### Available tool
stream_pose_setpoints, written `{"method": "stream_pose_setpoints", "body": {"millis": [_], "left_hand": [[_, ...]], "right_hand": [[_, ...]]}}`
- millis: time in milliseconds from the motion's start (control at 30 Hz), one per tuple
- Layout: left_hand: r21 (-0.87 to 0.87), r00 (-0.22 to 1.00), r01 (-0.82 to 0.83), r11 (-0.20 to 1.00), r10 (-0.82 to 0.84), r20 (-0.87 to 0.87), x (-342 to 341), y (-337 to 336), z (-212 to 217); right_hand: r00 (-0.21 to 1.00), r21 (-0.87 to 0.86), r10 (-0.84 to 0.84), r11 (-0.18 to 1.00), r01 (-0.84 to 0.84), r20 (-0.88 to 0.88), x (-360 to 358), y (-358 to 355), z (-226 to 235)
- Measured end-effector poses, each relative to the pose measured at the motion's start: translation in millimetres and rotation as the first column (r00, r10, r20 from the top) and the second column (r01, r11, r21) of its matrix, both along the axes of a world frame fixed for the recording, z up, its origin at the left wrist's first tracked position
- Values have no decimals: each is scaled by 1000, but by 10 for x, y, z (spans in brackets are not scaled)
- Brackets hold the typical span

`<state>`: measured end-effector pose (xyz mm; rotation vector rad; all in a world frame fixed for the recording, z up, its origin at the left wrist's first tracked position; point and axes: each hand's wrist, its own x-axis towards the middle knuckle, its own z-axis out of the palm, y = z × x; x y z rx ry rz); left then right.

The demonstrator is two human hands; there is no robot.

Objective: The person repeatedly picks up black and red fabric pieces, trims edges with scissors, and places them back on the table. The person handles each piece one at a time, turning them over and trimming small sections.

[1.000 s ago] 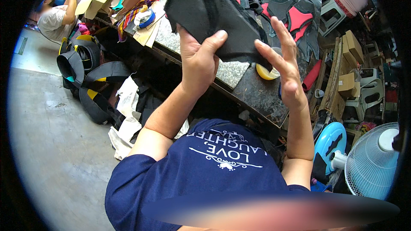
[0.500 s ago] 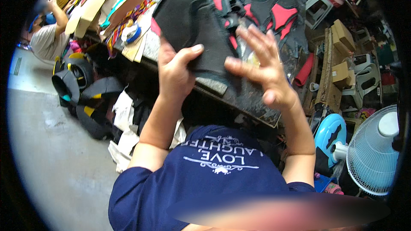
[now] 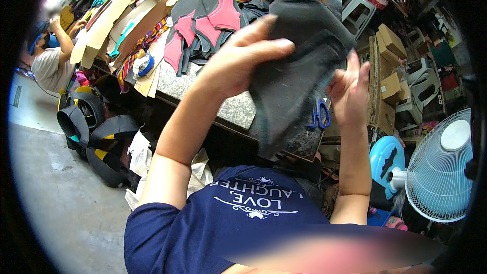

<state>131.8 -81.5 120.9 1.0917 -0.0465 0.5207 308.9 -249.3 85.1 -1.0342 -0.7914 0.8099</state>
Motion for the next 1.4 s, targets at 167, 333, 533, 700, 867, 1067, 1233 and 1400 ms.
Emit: {"method": "stream_pose_setpoints", "body": {"millis": [167, 333, 533, 700, 867, 1067, 1233, 1400], "left_hand": [[452, 991, 69, 889, -8, -134, 656, 141, -176], [477, 983, -88, 874, 154, -102, 1180, 403, -396], [903, 891, -324, 283, 413, 190, 1785, 569, -841], [816, 861, 312, -486, 508, -26, 2190, 800, -1301], [774, 786, 403, -489, 618, -18, 2629, 1041, -1409], [809, 708, 454, -374, 702, -73, 2917, 1150, -1246], [956, 847, -173, 235, 531, 23, 2703, 1286, -1047], [944, 875, -54, 325, 471, -112, 2096, 1155, -1144]], "right_hand": [[987, 200, -147, 971, 133, 59, 541, 346, 330], [898, 239, -242, 958, 160, 367, 1150, 752, 496], [931, 363, -329, 897, 254, 161, 1710, 488, 381], [829, 166, -556, 814, 557, -56, 1840, 53, 285], [769, 103, -638, 764, 638, -28, 1861, -120, 277], [822, 223, -521, 794, 565, -230, 2253, 138, 27], [785, 100, -499, 818, 567, -367, 2435, 863, -648], [646, -260, -739, 673, 692, -194, 2242, 1254, -1386]]}}
